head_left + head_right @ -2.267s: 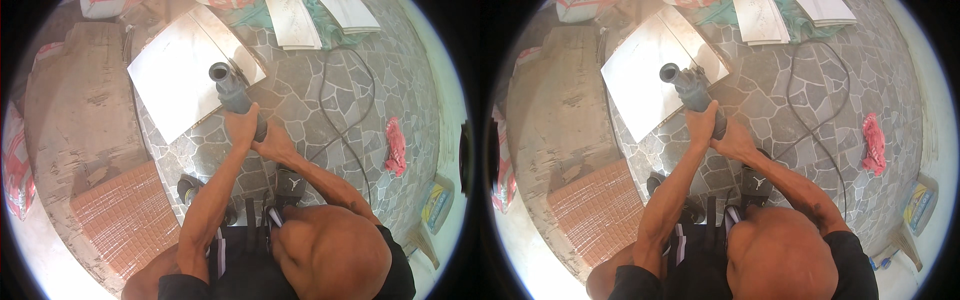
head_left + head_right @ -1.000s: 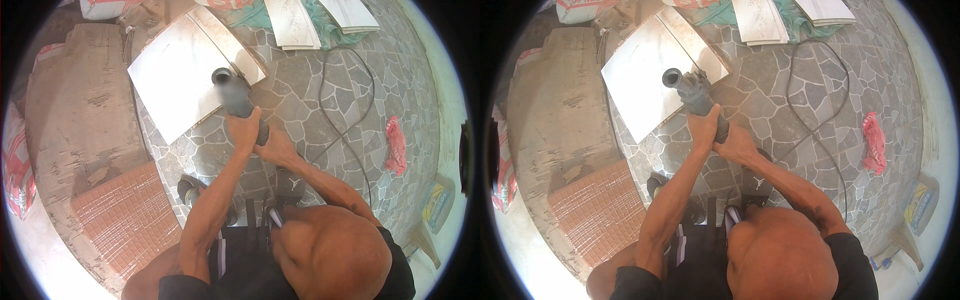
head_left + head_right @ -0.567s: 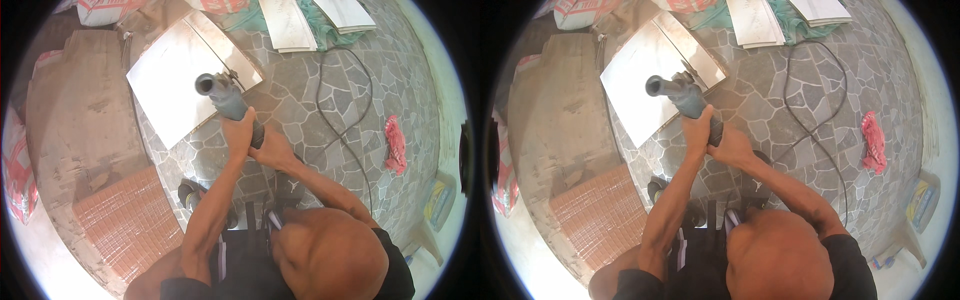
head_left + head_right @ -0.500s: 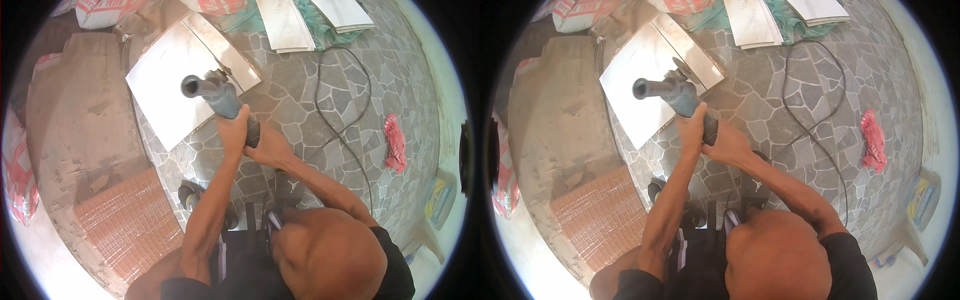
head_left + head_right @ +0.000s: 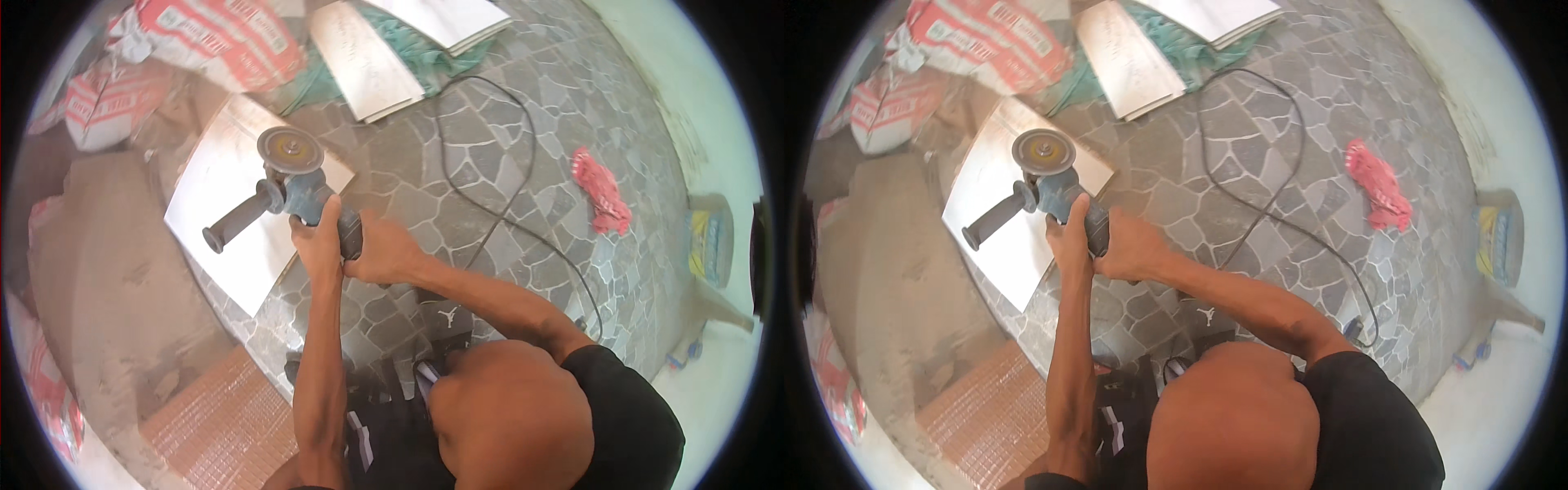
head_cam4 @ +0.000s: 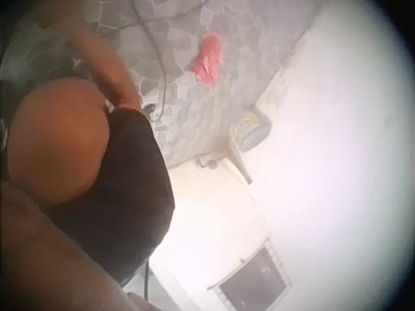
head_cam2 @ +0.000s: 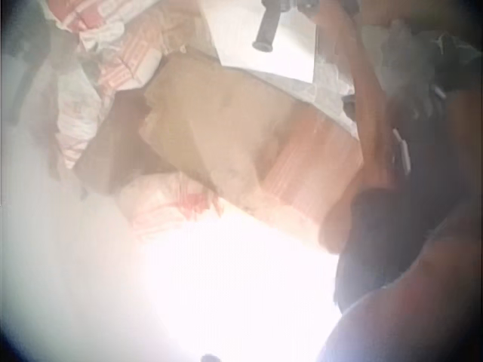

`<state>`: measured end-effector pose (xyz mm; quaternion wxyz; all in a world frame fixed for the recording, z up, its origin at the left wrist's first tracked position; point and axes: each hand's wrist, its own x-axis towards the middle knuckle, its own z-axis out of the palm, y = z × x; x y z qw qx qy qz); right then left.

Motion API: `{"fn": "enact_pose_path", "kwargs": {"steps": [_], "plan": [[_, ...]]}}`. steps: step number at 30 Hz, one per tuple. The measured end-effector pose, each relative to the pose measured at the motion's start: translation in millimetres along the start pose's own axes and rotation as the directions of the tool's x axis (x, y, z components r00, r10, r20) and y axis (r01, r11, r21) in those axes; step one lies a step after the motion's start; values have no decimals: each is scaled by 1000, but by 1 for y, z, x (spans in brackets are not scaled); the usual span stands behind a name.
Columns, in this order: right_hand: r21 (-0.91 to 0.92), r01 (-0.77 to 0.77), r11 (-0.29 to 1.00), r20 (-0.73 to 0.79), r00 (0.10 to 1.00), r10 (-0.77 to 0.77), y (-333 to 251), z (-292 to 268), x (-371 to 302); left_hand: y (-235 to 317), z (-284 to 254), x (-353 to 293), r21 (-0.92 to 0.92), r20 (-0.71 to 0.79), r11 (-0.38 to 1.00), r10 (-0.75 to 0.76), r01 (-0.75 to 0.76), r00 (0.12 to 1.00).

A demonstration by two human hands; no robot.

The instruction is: The person cuts tiles with an angle grinder, breaks off the cut pieces by hand, and stacks the tile pieces.

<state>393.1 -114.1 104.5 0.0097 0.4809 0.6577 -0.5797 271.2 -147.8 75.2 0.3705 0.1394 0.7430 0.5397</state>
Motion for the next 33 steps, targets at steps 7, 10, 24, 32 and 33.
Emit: {"fn": "enact_pose_path", "kwargs": {"steps": [7,10,24,32,33], "plan": [[-52,22,998,-235,971,-33,30,-17,-25,-19,40,-8,75,185,991,93,-108,978],[-37,-39,999,-306,952,26,49,-31,-35,-20,65,-19,35,286,988,135,-152,949],[-242,-458,855,-770,627,118,195,-153,-49,-23,-21,17,515,666,747,-39,-421,745],[-225,-555,801,-832,537,139,245,-192,-54,-30,-188,126,875,239,402,126,-270,963],[-216,-575,789,-842,519,148,245,-192,-50,-42,-211,132,908,164,360,162,-213,973]]}}
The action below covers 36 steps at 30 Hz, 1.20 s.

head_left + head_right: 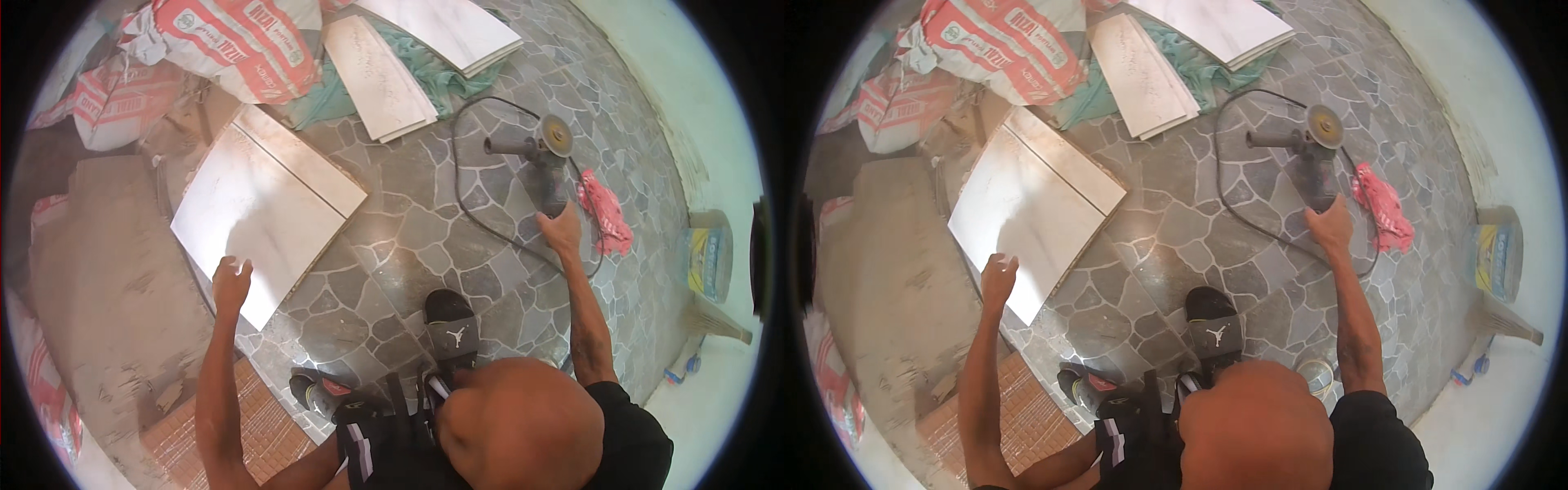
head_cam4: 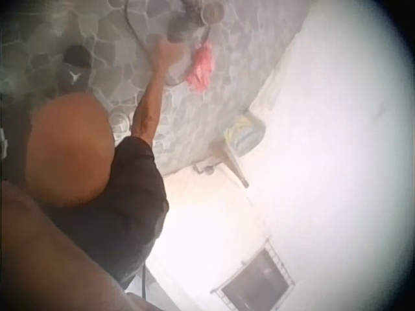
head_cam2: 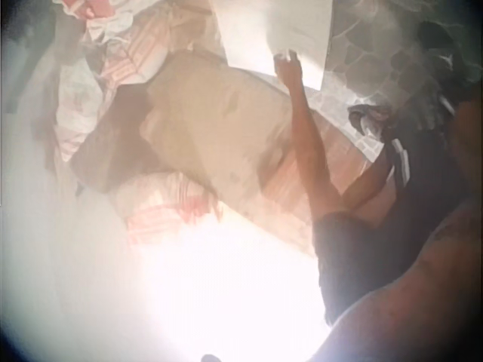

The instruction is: The person cuts tiles with an angle grinder, breaks off the cut pieces by hand, and stacks the tile pieces.

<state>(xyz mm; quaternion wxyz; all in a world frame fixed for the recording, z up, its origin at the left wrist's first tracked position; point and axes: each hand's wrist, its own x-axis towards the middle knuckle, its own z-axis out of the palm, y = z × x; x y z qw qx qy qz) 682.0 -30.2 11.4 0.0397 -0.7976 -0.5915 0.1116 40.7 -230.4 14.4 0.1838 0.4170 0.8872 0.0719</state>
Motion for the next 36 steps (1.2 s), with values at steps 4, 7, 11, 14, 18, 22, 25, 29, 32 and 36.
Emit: {"fn": "enact_pose_path", "kwargs": {"steps": [4,7,11,14,18,22,25,29,32,36], "plan": [[-82,59,995,-97,993,-67,8,19,2,-81,18,-8,225,-122,967,-92,118,988],[-89,18,996,-54,998,-22,15,7,-1,-58,40,-6,41,-183,892,-437,451,881],[-75,52,996,-66,996,-57,4,21,-5,-106,47,-8,-483,-18,742,-539,464,842],[-138,78,987,-103,990,-93,12,27,-4,-104,56,-10,-627,89,545,-659,556,747],[-140,105,985,-159,979,-127,22,37,-3,-90,50,-13,-756,200,349,-682,553,704],[-75,109,991,-147,982,-119,16,32,-5,-88,40,-17,-813,238,283,-636,509,734],[-5,104,995,-106,989,-104,11,33,-3,-103,32,-19,-901,194,235,-534,365,823],[-15,91,996,-146,985,-93,19,32,-1,-85,26,-20,-906,178,257,-489,336,854],[-33,95,995,-135,986,-99,18,34,-1,-82,13,-21,-834,235,309,-552,458,800],[-50,168,985,-212,962,-175,18,30,-4,-79,-2,-22,-849,19,456,-477,267,879]]}}
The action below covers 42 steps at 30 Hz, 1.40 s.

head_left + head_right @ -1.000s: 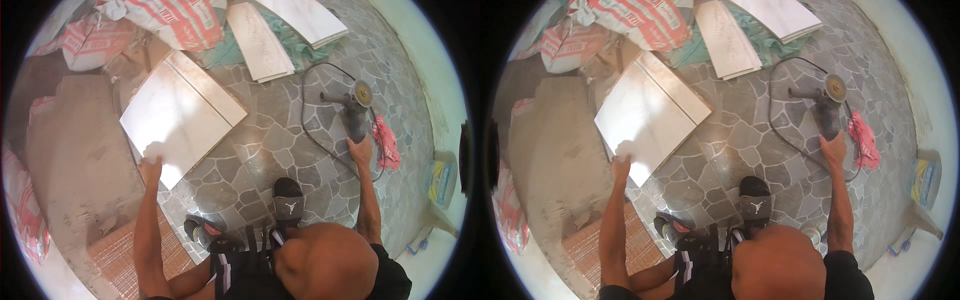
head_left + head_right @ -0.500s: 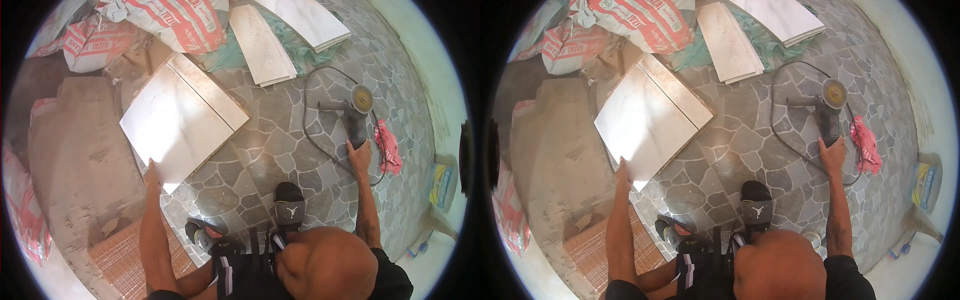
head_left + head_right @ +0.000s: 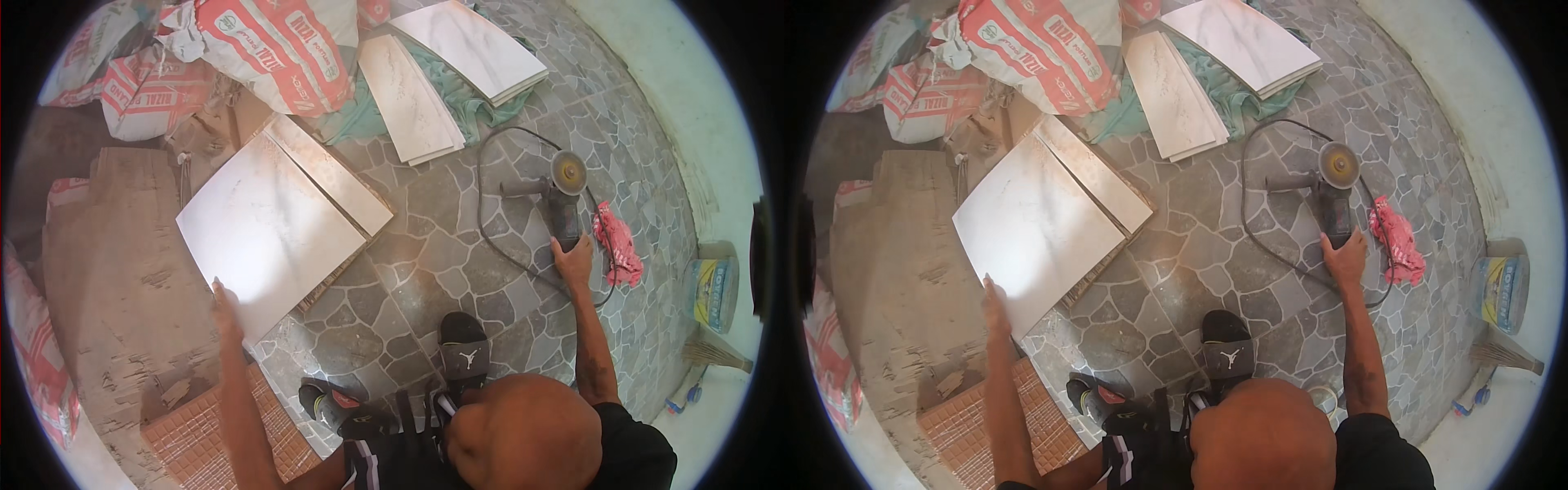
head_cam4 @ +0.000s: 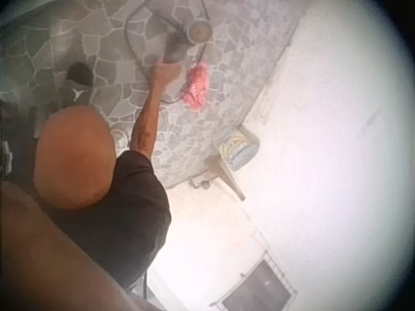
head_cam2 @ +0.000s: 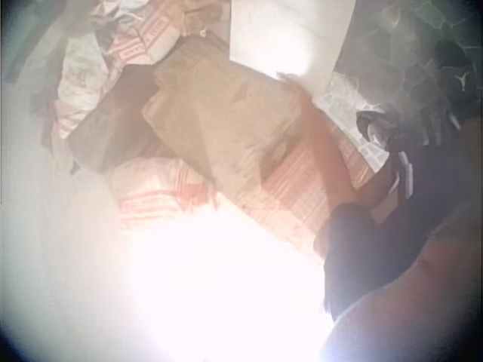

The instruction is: The person cuts tiles with an angle grinder, breaks off the cut pieces by hand, and stacks the tile pieces.

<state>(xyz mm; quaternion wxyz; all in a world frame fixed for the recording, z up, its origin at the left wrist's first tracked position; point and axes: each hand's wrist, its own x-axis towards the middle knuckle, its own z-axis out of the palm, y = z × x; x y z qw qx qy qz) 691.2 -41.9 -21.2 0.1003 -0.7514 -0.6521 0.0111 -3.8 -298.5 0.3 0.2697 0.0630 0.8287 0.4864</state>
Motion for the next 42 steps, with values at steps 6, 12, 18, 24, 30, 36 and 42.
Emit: {"fn": "enact_pose_path", "kwargs": {"steps": [6,12,18,24,30,36,42], "plan": [[-12,277,961,-257,928,-271,-31,-42,-6,55,-31,5,231,-26,972,58,-51,998],[732,-75,677,439,812,-385,-175,-94,-84,121,-31,-29,457,-27,890,3,9,1000],[436,-863,257,426,-54,-903,-317,-61,-157,164,-22,-65,410,-22,906,-102,102,995],[442,-897,-30,381,218,-898,-371,-101,-161,183,-45,-106,595,33,804,-30,5,999],[510,-860,-13,516,318,-796,-347,-183,-115,226,12,-176,95,233,991,-115,95,966],[798,-603,-2,530,702,-476,-312,-214,-79,256,86,-210,-19,515,998,-39,56,856],[886,-435,161,454,884,-115,-270,-205,-23,250,191,-204,-125,647,965,-99,233,756]]}}
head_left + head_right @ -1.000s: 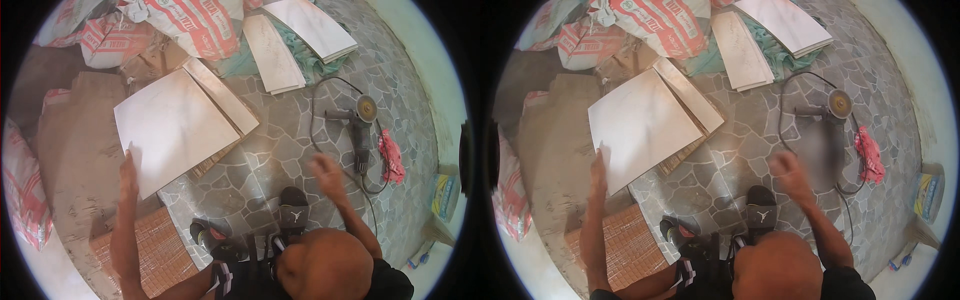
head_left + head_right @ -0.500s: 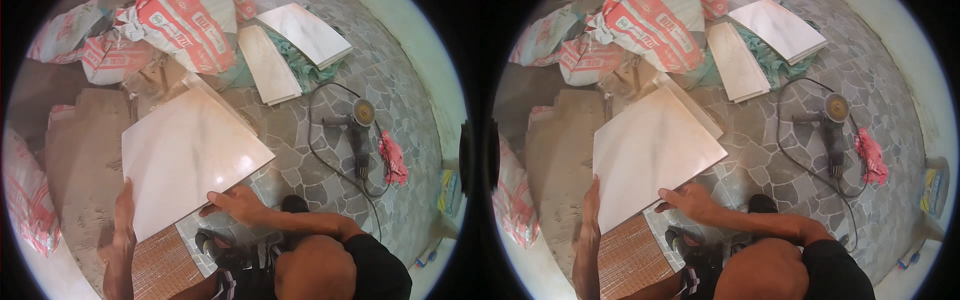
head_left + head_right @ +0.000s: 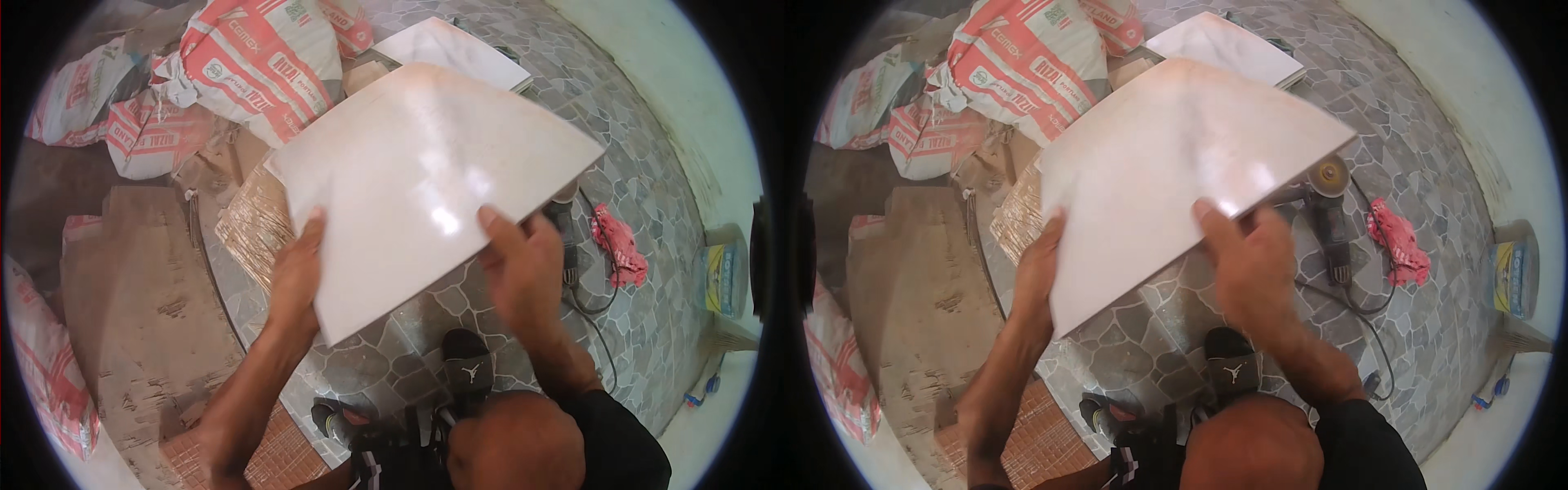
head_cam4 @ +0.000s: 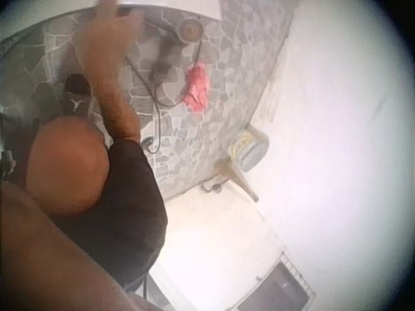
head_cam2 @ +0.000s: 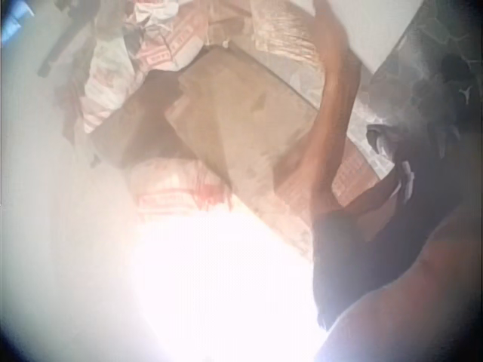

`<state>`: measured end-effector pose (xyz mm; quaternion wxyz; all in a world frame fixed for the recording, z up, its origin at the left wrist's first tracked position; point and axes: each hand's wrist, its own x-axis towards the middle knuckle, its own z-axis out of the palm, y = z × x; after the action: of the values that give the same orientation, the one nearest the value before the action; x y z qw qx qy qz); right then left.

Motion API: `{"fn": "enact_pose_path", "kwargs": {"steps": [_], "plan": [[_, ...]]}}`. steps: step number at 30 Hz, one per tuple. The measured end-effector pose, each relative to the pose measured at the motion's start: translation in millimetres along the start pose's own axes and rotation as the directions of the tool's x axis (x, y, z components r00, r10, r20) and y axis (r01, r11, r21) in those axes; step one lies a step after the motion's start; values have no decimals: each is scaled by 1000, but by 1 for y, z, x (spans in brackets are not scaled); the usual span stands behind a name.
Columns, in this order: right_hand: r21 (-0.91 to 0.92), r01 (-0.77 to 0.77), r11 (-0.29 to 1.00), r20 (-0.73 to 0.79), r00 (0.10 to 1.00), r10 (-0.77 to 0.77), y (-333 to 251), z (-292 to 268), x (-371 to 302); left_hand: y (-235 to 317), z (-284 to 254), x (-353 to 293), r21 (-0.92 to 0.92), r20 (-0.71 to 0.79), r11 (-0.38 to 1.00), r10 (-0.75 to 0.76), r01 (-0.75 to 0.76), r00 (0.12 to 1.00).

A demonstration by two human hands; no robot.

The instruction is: The person cuts tiles with an angle grinder, breaks off the cut pieces by hand, and stacks the tile pieces.

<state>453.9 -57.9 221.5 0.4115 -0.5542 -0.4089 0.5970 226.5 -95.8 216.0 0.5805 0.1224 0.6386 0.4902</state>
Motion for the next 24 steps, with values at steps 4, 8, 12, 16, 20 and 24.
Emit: {"fn": "enact_pose_path", "kwargs": {"steps": [4,8,12,16,20,24], "plan": [[449,161,879,-126,985,-116,-13,-8,64,-8,51,70,-203,86,977,85,-66,993],[474,198,858,-62,979,-192,-21,-32,155,9,89,140,-256,161,960,154,-110,975],[349,202,915,-26,978,-206,-42,-47,242,6,88,151,-66,192,998,27,-15,981],[296,190,936,-6,980,-197,-67,-41,295,-39,48,168,298,90,942,134,-155,987],[290,122,949,143,975,-169,-68,-50,375,-82,0,201,492,-2,845,241,-209,971],[437,70,897,108,986,-129,-55,-33,408,-109,4,209,660,-35,693,414,-290,910]]}}
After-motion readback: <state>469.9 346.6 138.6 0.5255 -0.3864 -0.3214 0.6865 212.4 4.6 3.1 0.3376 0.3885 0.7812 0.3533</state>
